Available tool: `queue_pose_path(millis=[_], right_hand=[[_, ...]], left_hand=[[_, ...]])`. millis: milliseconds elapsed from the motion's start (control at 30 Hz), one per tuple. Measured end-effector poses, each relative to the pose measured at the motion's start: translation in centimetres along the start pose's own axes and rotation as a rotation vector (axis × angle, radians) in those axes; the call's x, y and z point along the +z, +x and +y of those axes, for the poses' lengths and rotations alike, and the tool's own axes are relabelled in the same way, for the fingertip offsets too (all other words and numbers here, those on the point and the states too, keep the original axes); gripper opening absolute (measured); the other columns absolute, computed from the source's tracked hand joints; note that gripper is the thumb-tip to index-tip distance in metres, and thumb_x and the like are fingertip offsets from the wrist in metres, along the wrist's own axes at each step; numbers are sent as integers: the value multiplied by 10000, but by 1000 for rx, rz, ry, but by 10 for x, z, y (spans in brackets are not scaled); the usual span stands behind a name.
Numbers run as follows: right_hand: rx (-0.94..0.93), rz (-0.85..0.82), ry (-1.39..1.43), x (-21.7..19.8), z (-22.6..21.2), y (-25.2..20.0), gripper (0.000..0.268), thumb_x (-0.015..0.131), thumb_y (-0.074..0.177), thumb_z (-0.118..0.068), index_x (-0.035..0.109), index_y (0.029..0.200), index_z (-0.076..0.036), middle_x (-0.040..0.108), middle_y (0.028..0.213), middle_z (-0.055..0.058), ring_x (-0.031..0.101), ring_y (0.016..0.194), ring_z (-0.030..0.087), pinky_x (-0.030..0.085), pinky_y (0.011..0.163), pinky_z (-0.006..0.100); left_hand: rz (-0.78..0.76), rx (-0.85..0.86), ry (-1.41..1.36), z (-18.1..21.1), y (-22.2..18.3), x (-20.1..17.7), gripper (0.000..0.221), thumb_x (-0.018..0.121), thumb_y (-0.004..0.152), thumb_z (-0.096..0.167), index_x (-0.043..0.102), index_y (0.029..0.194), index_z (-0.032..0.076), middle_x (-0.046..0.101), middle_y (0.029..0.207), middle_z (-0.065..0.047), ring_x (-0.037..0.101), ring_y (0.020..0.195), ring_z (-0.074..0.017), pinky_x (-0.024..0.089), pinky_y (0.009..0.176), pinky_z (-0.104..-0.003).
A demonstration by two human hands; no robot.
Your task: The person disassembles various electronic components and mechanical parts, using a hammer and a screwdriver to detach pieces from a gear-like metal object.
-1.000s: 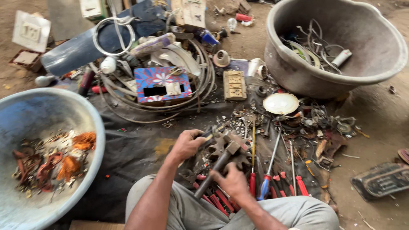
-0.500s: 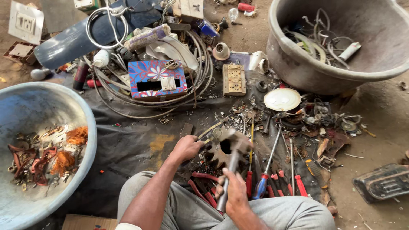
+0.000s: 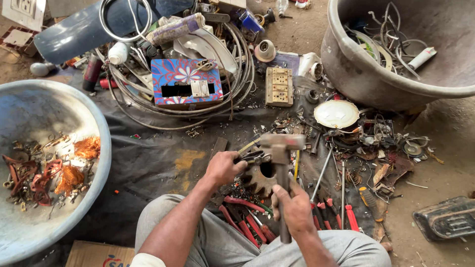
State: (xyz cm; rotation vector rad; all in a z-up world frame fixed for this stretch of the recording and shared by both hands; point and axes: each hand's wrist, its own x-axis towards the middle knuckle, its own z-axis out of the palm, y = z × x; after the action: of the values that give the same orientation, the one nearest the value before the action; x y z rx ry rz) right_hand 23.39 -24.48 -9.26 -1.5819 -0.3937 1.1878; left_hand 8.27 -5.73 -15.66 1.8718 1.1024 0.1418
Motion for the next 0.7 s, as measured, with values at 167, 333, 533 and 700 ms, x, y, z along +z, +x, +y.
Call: queue_pose_path(millis=[167, 333, 533, 700], right_hand=[[-74, 170, -370, 6, 5, -7, 378, 703, 916, -214, 670, 1256, -52, 639, 688, 44, 549, 468, 106, 467, 418, 256], [-101, 177, -377, 9, -1, -6, 531, 703, 890, -226, 564, 1391, -120, 670, 708, 21, 561, 464, 86, 487, 397, 254], [12, 154, -254, 6, 16, 1, 299, 679, 947, -253, 683, 1138, -22, 617, 651, 55, 548, 438, 125, 439, 395, 261], [88, 202, -203, 3, 21, 8, 242, 668, 940, -271, 673, 1055, -59, 602, 639, 45, 546, 422, 135, 440, 381, 277]], left_hand=[[71, 55, 70, 9, -3, -5, 294, 678, 904, 363, 792, 1012, 115, 737, 780, -192, 711, 716, -341, 552, 703, -472], [-206, -146, -232, 0, 5, -2, 349, 676, 925, 372, 798, 965, 48, 744, 826, -236, 710, 779, -324, 548, 739, -482], [-161, -133, -17, -3, 5, 4, 408, 650, 947, 411, 799, 1072, 53, 746, 952, -185, 719, 893, -312, 542, 869, -451], [166, 170, 173, 9, -8, 5, 641, 747, 869, 414, 563, 1389, 88, 586, 1344, -188, 580, 1220, -353, 455, 1043, -455]])
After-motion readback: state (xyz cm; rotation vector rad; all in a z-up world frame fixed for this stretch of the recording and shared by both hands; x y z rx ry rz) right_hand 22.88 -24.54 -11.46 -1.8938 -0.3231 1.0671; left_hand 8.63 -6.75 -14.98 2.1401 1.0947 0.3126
